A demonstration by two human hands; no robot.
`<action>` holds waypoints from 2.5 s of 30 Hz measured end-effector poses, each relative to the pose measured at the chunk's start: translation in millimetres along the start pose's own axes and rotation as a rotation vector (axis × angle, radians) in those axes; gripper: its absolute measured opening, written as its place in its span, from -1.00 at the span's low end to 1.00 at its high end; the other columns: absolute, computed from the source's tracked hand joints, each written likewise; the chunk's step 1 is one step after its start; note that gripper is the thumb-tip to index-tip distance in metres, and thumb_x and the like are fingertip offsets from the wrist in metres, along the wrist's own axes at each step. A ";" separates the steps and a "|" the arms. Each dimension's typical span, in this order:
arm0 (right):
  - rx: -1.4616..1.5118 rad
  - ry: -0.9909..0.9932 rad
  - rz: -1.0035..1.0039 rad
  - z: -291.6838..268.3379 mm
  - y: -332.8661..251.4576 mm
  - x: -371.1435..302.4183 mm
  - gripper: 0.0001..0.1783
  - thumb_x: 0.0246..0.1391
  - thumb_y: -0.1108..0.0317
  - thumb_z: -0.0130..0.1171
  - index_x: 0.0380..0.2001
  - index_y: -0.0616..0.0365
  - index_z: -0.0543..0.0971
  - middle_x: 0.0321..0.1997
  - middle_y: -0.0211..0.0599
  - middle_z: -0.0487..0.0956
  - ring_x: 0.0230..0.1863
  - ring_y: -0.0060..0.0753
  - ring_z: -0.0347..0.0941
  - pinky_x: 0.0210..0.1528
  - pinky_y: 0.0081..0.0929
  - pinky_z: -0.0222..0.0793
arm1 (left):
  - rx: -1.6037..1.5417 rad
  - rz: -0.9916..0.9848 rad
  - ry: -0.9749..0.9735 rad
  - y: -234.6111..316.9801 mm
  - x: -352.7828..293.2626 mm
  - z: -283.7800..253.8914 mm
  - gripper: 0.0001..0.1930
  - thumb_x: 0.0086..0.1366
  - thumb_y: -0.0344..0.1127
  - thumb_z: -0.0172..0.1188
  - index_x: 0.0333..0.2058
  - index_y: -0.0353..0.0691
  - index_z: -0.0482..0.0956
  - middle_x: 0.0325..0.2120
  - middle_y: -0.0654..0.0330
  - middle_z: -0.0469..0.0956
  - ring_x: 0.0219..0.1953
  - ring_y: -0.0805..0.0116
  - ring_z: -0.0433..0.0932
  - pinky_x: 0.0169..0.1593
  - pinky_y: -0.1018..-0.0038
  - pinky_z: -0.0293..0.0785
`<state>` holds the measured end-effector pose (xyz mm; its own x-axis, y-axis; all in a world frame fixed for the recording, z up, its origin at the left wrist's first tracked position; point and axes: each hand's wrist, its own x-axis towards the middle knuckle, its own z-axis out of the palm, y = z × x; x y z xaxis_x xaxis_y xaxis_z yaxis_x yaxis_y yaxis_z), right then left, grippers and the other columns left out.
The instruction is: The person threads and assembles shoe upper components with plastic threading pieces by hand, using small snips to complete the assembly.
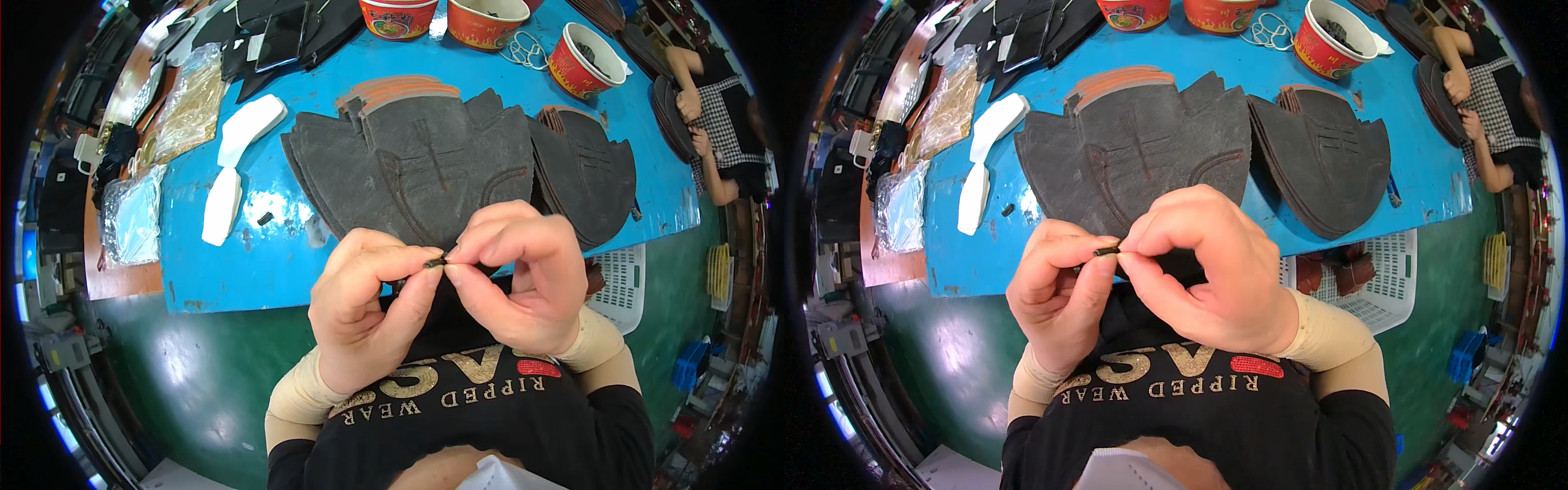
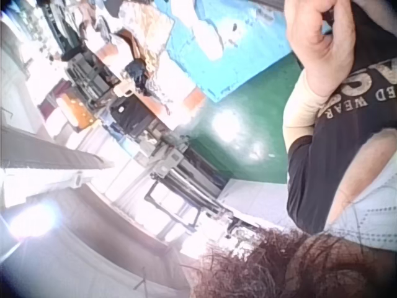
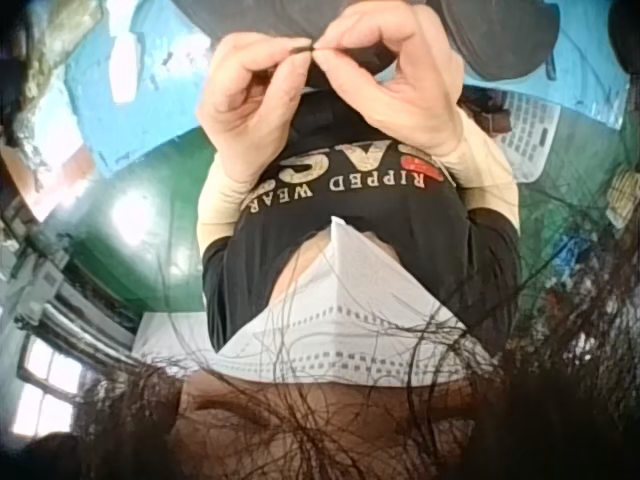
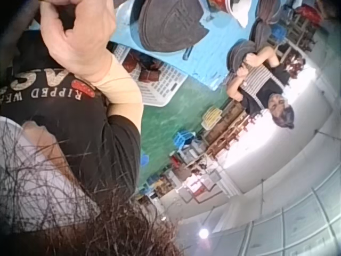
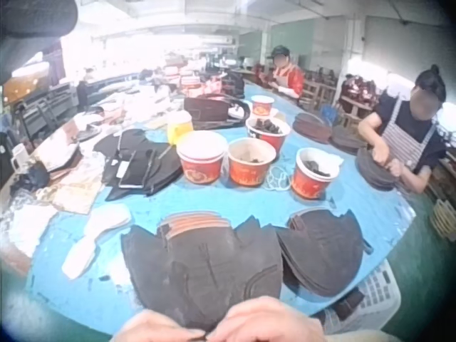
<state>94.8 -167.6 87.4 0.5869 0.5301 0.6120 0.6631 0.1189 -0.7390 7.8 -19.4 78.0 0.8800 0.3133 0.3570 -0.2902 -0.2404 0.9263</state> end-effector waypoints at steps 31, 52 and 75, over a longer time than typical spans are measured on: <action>-0.468 -0.046 -0.025 -33.9 59.8 39.4 -0.77 -0.05 0.61 0.20 -0.34 0.18 0.39 -0.45 -0.23 0.49 -0.40 -0.20 0.47 -0.36 -0.42 0.39 | -0.562 -0.201 0.001 -2.4 -3.4 -24.3 -0.89 0.29 -0.50 0.00 -0.22 -0.34 0.40 -0.31 0.16 0.36 -0.37 0.53 0.35 -0.31 0.63 0.31; -0.473 -0.251 -0.209 -33.2 74.0 45.3 -0.75 -0.29 0.60 0.14 -0.43 0.18 0.42 -0.41 -0.28 0.48 -0.33 -0.18 0.45 -0.27 -0.35 0.40 | 0.000 0.058 -0.069 -11.6 21.0 -25.5 -0.86 0.22 -0.57 0.10 -0.23 -0.38 0.41 -0.34 -0.02 0.50 -0.37 0.33 0.44 -0.36 0.56 0.36; -0.229 0.105 0.108 -36.9 71.1 24.2 -0.70 -0.20 0.64 0.18 -0.29 0.19 0.54 -0.28 -0.27 0.59 -0.16 -0.17 0.52 -0.16 -0.39 0.47 | 0.852 0.537 -0.400 -26.2 63.8 5.8 -0.73 0.01 -0.46 0.13 -0.24 -0.30 0.43 -0.13 0.02 0.48 -0.38 0.30 0.43 -0.34 0.45 0.38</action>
<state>173.3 -177.3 60.1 0.6967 0.4379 0.5682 0.6751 -0.1326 -0.7257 73.8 1.5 75.8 0.8197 -0.3086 0.4825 -0.4534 -0.8644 0.2173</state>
